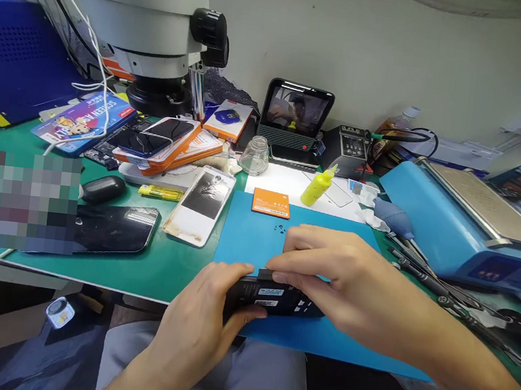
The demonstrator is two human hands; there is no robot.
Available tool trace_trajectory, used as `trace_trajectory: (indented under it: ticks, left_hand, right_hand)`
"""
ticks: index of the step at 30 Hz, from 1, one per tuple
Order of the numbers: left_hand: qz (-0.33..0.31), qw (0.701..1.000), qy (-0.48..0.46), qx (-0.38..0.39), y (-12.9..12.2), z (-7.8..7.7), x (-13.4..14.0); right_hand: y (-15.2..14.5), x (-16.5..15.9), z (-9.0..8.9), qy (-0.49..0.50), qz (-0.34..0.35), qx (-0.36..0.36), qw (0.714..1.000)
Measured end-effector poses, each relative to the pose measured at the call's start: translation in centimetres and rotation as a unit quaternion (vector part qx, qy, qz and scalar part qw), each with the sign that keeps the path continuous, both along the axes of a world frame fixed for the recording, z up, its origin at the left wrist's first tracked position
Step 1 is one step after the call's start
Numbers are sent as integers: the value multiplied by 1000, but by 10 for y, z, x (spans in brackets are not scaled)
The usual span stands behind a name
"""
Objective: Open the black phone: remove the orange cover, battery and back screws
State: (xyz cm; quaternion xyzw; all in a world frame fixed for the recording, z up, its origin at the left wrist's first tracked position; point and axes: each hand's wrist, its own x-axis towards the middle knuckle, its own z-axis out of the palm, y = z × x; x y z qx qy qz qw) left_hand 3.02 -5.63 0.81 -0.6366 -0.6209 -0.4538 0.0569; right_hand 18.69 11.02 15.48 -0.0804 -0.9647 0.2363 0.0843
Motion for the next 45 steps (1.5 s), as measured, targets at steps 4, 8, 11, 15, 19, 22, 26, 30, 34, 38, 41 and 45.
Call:
trace_trajectory:
  ticks: [4, 8, 11, 15, 19, 22, 26, 30, 34, 38, 41, 45]
  left_hand:
    - [-2, 1000, 0, 4, 0, 0, -1]
    - [-4, 1000, -3, 1, 0, 1, -1]
    - [1, 1000, -1, 0, 1, 2, 0]
    - [0, 1000, 3, -2, 2, 1, -1]
    - [-1, 1000, -4, -9, 2, 1, -1]
    - [-6, 1000, -4, -4, 1, 0, -2]
    - [-9, 1000, -2, 4, 1, -1, -3]
    - [-4, 1000, -6, 8, 1, -2, -2]
    - [-8, 1000, -2, 12, 0, -2, -1]
    - [-6, 1000, -1, 9, 2, -1, -1]
    - [-5, 1000, 3, 6, 3, 0, -2]
    - [-2, 1000, 3, 2, 3, 2, -2]
  right_hand:
    - [6, -7, 1, -3, 9, -29, 1000]
    - [5, -5, 1, -10, 3, -24, 1000]
    - [-4, 1, -4, 6, -5, 50, 999]
    - [-16, 7, -12, 69, 30, 201, 977]
    - [-12, 3, -12, 69, 32, 183, 980]
    - [-1, -3, -5, 18, 30, 71, 997]
    - [11, -10, 1, -10, 46, 23, 999]
    - [11, -11, 3, -16, 40, 12, 999]
    - [10, -6, 2, -17, 40, 14, 999]
    - [1, 0, -3, 9, 31, 64, 997]
    - [-12, 5, -9, 57, 32, 156, 986]
    - [-21, 5, -13, 103, 48, 256, 960]
